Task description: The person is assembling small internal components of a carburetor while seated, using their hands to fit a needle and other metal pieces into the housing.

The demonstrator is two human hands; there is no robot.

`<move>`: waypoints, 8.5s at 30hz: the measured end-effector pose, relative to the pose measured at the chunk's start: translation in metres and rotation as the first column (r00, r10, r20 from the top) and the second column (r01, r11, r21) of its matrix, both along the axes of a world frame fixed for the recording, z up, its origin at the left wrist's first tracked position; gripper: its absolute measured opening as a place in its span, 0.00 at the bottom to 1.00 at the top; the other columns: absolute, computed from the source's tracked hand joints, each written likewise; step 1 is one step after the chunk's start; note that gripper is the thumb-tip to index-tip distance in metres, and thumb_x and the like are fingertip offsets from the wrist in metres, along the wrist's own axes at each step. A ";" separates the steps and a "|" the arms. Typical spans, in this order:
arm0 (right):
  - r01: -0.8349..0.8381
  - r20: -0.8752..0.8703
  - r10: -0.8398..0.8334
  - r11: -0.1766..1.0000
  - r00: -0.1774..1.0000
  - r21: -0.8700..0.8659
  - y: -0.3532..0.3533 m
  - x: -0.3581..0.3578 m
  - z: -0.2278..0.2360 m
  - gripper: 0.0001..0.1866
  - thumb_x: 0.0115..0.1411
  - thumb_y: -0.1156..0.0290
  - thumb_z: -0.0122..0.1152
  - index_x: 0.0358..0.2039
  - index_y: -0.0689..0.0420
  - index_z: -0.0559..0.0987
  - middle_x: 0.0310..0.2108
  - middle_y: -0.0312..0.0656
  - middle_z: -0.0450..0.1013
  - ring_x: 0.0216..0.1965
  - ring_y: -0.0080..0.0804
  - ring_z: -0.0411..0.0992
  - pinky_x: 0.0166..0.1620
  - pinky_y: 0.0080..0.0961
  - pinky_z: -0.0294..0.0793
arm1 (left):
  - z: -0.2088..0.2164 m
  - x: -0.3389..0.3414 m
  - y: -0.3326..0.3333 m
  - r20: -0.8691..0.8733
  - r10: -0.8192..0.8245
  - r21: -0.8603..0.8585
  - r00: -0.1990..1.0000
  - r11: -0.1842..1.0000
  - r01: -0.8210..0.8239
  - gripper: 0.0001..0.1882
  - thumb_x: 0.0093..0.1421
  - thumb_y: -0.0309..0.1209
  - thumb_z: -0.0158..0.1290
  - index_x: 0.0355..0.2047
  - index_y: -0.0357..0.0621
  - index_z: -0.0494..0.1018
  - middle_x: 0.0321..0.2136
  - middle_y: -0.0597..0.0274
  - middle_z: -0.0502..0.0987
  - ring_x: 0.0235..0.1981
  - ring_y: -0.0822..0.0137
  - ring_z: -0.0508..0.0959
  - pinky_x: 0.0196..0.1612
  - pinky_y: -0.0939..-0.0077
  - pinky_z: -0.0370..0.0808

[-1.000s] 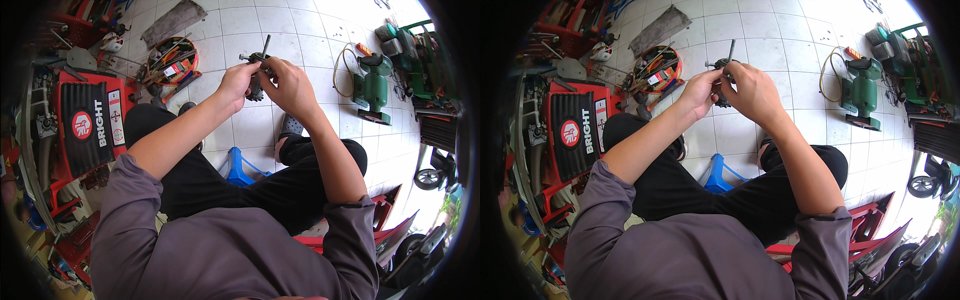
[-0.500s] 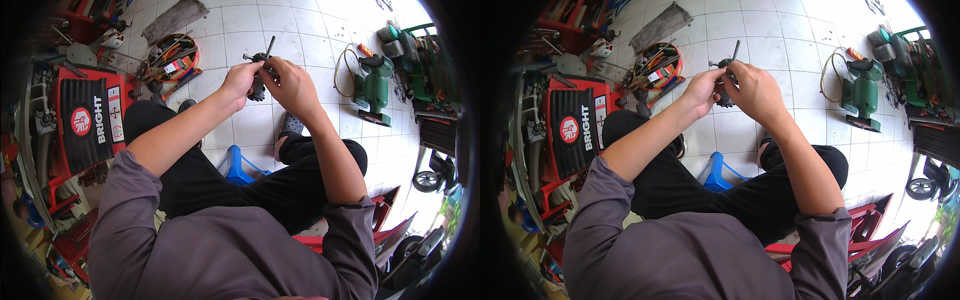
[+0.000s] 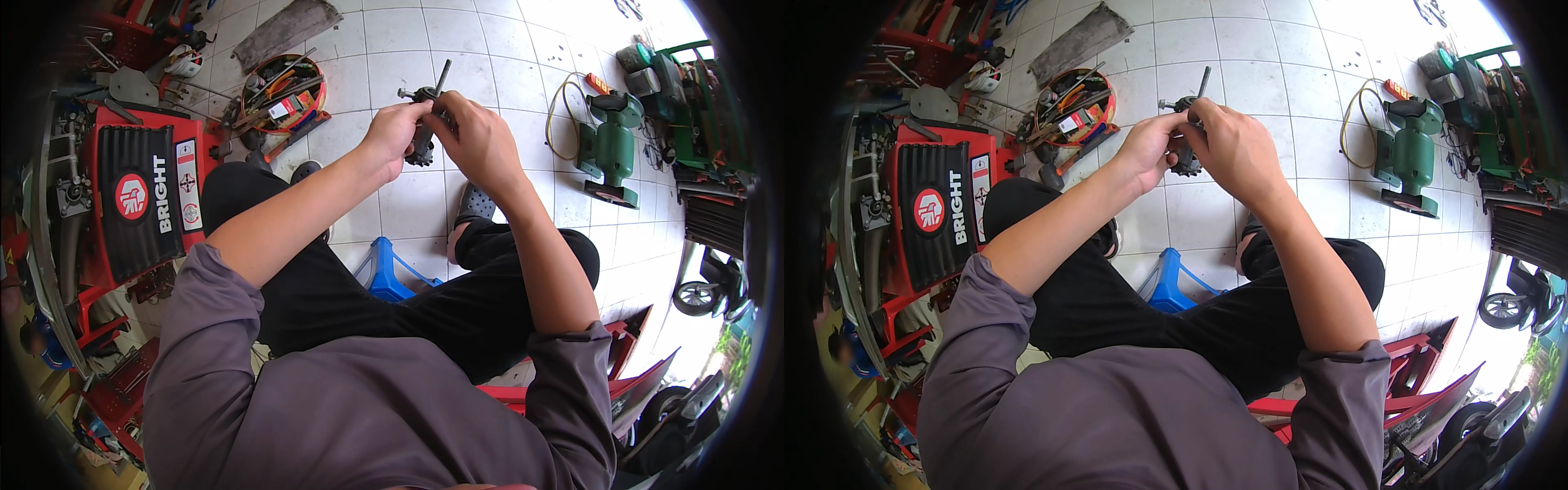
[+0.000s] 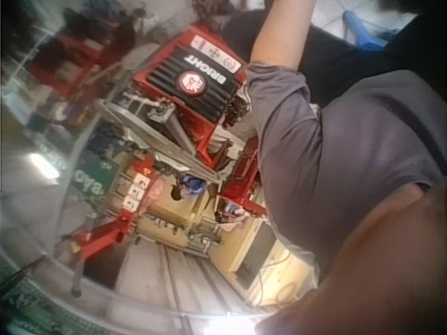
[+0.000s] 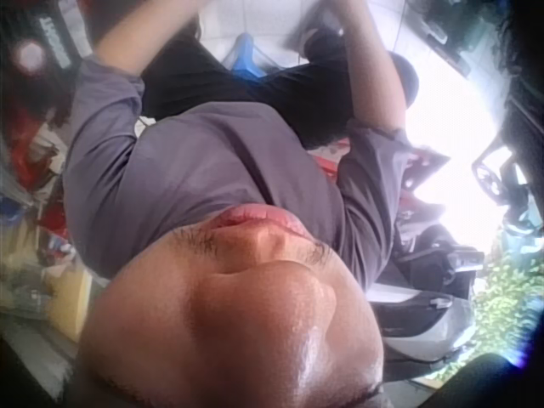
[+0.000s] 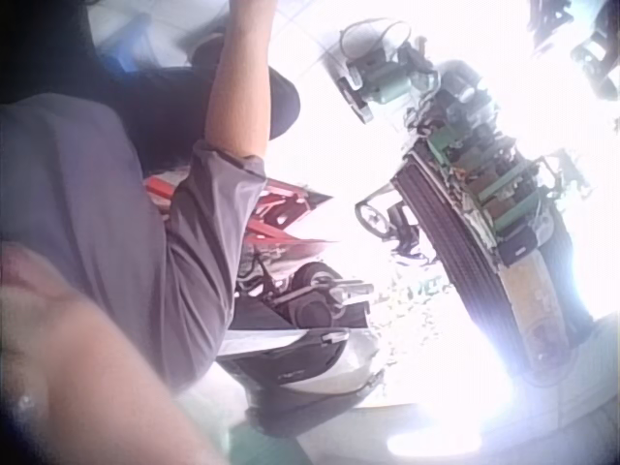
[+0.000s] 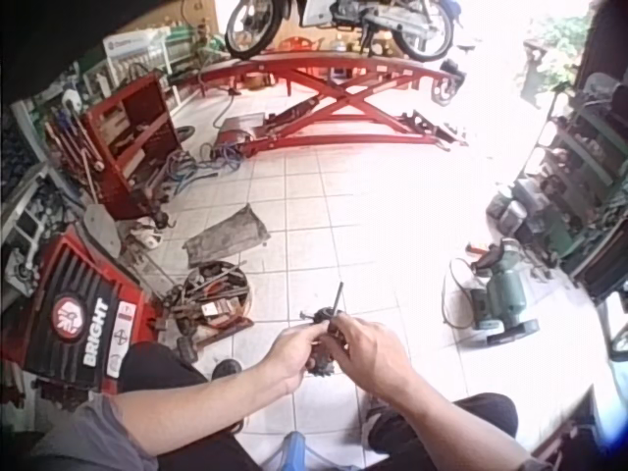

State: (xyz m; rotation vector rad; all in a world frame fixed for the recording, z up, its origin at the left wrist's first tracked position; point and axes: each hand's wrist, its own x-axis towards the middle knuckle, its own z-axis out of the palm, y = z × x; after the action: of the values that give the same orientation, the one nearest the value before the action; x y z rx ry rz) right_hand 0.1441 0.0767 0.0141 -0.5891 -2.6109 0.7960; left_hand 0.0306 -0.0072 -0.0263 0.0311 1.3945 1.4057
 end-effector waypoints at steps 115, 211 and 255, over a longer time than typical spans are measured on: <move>0.024 0.025 -0.029 0.986 0.999 0.165 0.002 0.001 -0.007 0.08 0.55 0.67 0.57 0.31 0.57 0.73 0.18 0.41 0.74 0.21 0.39 0.73 0.34 0.31 0.69 | 0.005 -0.002 -0.002 0.030 -0.024 0.015 0.999 1.000 0.023 0.07 0.58 0.37 0.53 0.29 0.50 0.73 0.25 0.73 0.72 0.24 0.78 0.65 0.25 0.80 0.56; 0.108 0.138 -0.135 0.976 0.981 0.191 -0.001 0.001 -0.007 0.11 0.58 0.63 0.56 0.28 0.58 0.71 0.16 0.43 0.73 0.19 0.42 0.73 0.33 0.33 0.71 | 0.001 -0.001 -0.002 0.022 -0.045 -0.007 0.999 0.999 0.046 0.06 0.59 0.38 0.52 0.29 0.52 0.73 0.25 0.74 0.71 0.26 0.78 0.67 0.26 0.80 0.55; 0.135 0.245 -0.193 0.963 0.950 0.234 0.001 0.003 -0.004 0.15 0.54 0.60 0.55 0.22 0.59 0.76 0.17 0.47 0.74 0.21 0.44 0.74 0.32 0.34 0.72 | -0.015 0.003 -0.003 -0.064 -0.269 -0.001 0.961 0.963 0.269 0.11 0.64 0.40 0.46 0.31 0.50 0.73 0.27 0.73 0.74 0.26 0.79 0.70 0.26 0.81 0.62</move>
State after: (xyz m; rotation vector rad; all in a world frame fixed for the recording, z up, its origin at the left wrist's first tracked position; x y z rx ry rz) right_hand 0.1472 0.0772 0.0102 -0.8898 -2.7895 0.3975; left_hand 0.0339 -0.0098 -0.0414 0.2633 1.3793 1.1916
